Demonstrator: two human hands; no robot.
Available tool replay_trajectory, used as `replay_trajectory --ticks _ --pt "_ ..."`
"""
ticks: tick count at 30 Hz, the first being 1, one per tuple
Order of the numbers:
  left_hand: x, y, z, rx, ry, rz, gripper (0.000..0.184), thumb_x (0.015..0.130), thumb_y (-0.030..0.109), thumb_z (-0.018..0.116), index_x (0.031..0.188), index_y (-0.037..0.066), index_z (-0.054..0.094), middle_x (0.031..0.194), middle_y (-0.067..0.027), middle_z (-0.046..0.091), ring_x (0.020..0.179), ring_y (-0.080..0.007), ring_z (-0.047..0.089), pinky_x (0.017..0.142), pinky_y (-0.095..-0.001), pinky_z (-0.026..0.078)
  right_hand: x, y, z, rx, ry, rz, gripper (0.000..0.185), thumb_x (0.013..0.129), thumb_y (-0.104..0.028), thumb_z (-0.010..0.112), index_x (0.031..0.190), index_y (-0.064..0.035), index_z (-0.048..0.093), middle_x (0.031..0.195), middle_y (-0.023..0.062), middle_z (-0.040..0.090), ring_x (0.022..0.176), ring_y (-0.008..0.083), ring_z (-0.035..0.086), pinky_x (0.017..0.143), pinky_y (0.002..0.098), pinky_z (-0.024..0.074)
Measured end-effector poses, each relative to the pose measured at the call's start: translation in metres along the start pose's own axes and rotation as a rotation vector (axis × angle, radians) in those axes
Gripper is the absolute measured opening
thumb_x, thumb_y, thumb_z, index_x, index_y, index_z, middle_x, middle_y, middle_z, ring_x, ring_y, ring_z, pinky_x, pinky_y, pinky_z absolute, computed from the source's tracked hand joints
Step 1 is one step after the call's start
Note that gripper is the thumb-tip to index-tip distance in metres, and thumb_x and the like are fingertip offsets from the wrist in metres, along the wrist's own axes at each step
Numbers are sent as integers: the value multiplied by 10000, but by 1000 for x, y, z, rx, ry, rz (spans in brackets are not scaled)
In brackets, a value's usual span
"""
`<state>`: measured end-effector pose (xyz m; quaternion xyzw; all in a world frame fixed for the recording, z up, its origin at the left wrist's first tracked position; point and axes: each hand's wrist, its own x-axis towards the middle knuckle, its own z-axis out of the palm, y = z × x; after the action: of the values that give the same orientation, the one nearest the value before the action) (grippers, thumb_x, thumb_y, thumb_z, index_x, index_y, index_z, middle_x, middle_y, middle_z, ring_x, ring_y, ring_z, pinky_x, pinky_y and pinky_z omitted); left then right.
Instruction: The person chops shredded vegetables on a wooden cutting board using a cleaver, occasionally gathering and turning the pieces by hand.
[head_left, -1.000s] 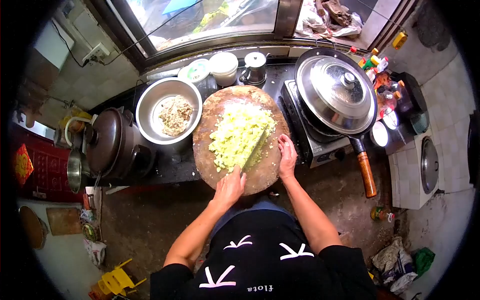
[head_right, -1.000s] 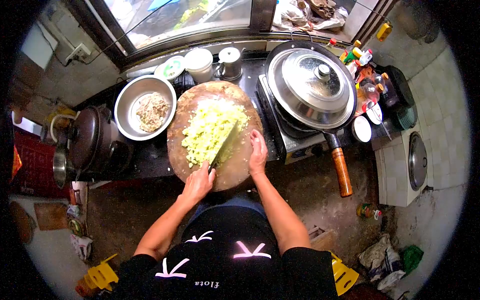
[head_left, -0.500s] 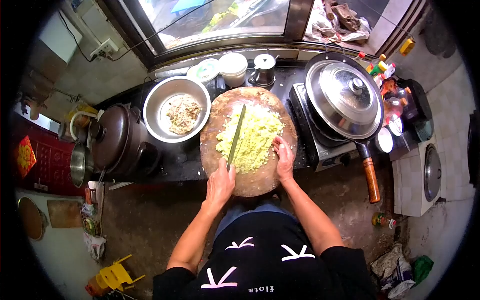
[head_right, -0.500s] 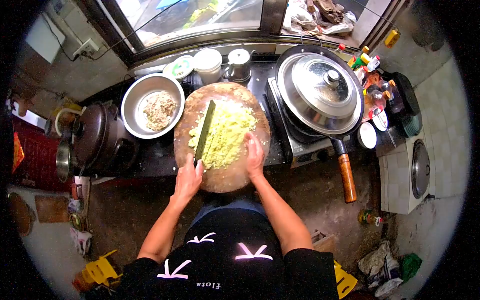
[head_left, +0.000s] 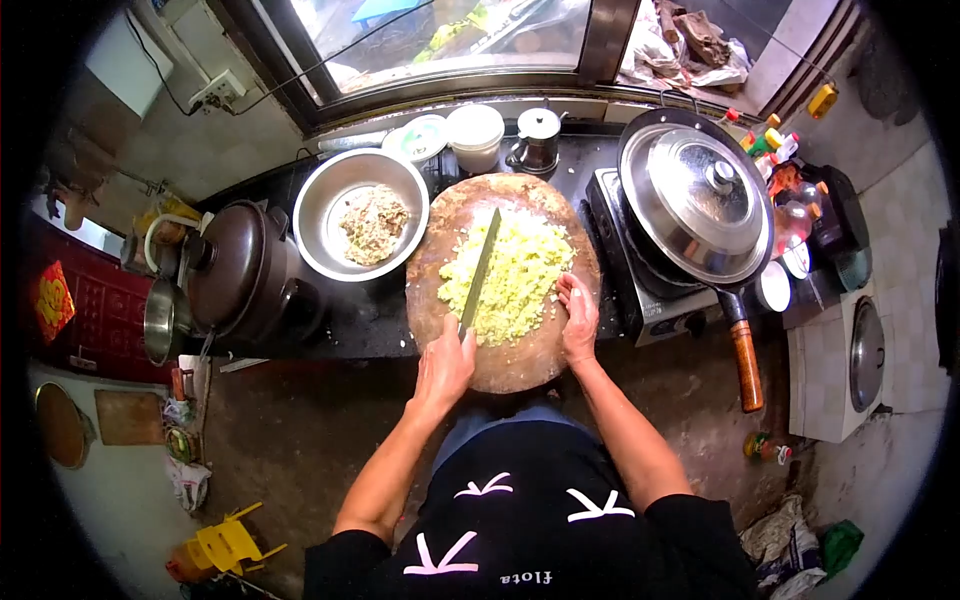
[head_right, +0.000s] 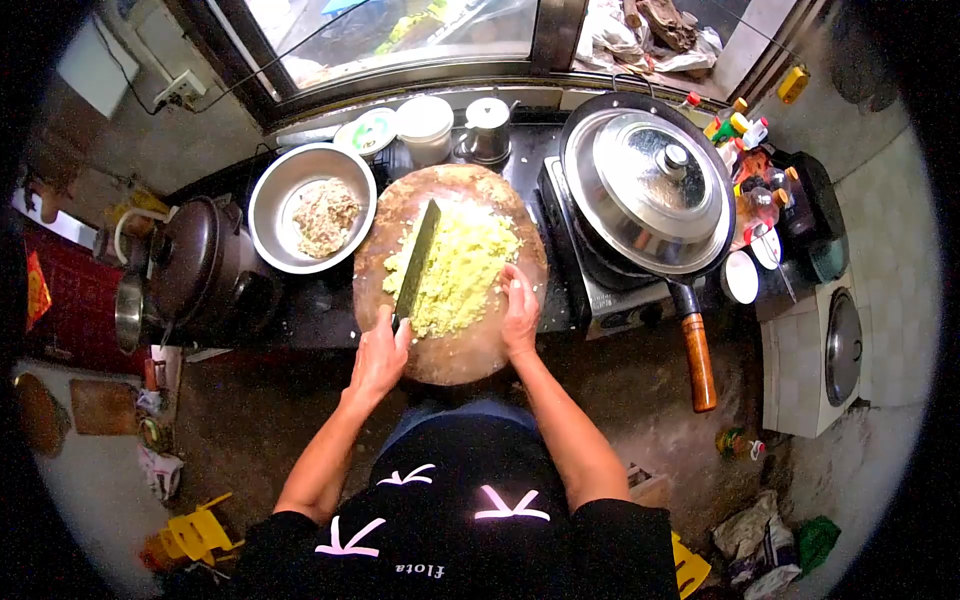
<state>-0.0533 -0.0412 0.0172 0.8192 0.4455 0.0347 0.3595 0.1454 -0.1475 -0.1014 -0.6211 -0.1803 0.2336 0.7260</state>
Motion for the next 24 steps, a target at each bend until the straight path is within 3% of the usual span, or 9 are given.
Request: replay_trajectory --ticks 8,11,15,24 --pt "-1 -1 2 -11 0 14 272 979 248 498 1058 4 410 829 -370 609 862 -551 579 746 -609 437 -1 7 2 -33 90 23 447 1037 -274 379 1321 48 504 1283 178 568 1154 278 593 1019 365 451" --pt "6 -20 28 54 -51 58 270 977 248 500 1060 5 415 824 -358 614 853 -553 578 740 -608 435 -1 7 14 210 -117 174 450 1035 -287 384 1313 45 506 1265 174 572 1141 278 601 999 355 465" --pt "-5 3 4 -5 -28 52 267 979 251 496 1046 6 414 814 -350 618 829 -551 584 739 -607 440 5 -1 5 85 -50 49 462 1034 -301 386 1306 54 503 1249 181 574 1134 276 606 956 344 487" --pt "-5 6 16 66 9 115 255 975 244 515 1025 16 413 785 -337 620 789 -535 597 697 -616 452 4 -7 -10 77 50 33 428 1045 -309 404 1214 52 559 1062 113 637 946 167 637 832 273 508"
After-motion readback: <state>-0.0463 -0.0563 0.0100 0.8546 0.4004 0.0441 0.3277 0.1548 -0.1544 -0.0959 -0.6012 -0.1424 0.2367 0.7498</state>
